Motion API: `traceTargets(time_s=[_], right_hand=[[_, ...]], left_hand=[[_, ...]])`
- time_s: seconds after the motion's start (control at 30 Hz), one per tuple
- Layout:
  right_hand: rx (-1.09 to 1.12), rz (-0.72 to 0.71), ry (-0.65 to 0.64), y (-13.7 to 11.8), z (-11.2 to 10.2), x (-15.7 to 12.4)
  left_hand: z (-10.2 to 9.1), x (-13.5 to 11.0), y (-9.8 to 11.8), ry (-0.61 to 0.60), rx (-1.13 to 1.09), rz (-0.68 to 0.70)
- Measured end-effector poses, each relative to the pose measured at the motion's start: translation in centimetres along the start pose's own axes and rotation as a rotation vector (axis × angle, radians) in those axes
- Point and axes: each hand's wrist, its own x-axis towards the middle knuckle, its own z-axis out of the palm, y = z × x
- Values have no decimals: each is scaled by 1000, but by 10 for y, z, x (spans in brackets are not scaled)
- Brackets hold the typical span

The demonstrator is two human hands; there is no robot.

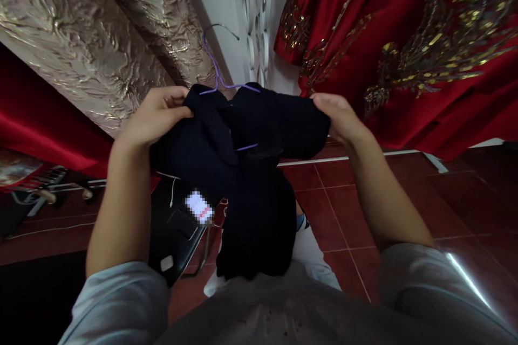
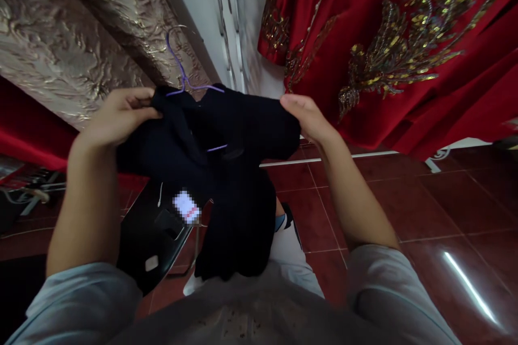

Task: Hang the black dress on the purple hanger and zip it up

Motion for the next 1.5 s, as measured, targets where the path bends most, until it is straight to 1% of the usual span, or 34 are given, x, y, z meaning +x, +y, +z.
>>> traceTargets(time_s=[0.07,0.1,0.17,0.2,0.23,0.27,0.3,0.33,0.4,0.43,0.47,0.5,0.57,0.6,0.67,0.73,0.8,0.93,1.0,1.07,1.13,1.17,1.2,1.23,1.27,1.3,1.33,1.37,1.4,1.43,1.5], right_hand=[[65,-35,153,-19,-2,21],[71,-58,230,-31,-2,34],[47,-91,363,-52,-1,61],[23,-109,400,-61,-2,73],[-1,-128,423,-68,-3,82],[-18,-153,436,-72,-4,88],[-29,-180,444,-73,-7,90],[-33,-204,448,-72,-10,89],[-15,-247,468,-61,-18,76],[-4,-261,483,-53,-22,67],[2,-274,506,-45,-25,56],[4,-289,532,-36,-28,46],[0,-335,579,-22,-30,31],[-8,-355,586,-17,-30,26],[-31,-371,582,-12,-29,22],[-69,-351,570,-11,-29,24],[-105,-328,557,-10,-32,27],[-149,-284,519,-9,-45,19],[-219,-316,572,-12,-46,9],[-330,-452,726,-18,-34,-7],[-405,-620,911,-21,-9,-27],[-394,-662,969,-20,8,-38],[-354,-628,959,-16,27,-50],[-285,-517,857,-9,46,-62],[-198,-342,655,0,65,-73],[-98,-128,412,11,83,-82],[13,37,264,22,98,-90],[53,101,208,33,111,-96],[89,152,186,42,121,-100],[110,175,216,49,128,-102],[131,206,292,55,134,-102]], left_hand=[[10,7,-9,227,31,93],[17,9,-8,369,75,174],[34,9,0,653,217,358],[45,7,7,756,304,443],[56,4,13,805,393,503],[67,0,19,787,472,533],[78,-4,25,710,530,532],[89,-8,28,591,570,507],[110,-14,32,341,614,416],[120,-15,32,254,625,358],[128,-16,31,202,635,299],[136,-16,30,179,641,242],[149,-15,29,171,624,158],[155,-14,30,163,592,147],[164,-12,33,116,477,182],[171,-9,36,91,332,233],[176,-5,37,136,228,246],[182,1,29,246,156,256],[186,0,24,285,127,280],[192,-5,24,335,90,310],[199,-15,30,366,22,328],[204,-21,35,378,-27,325],[208,-28,41,393,-85,317],[213,-34,48,412,-145,304],[218,-40,56,433,-202,289],[223,-46,63,458,-249,277],[227,-50,70,486,-281,268],[231,-54,77,518,-301,261],[233,-57,83,551,-312,257],[236,-59,88,582,-322,256],[240,-63,98,624,-350,253]])
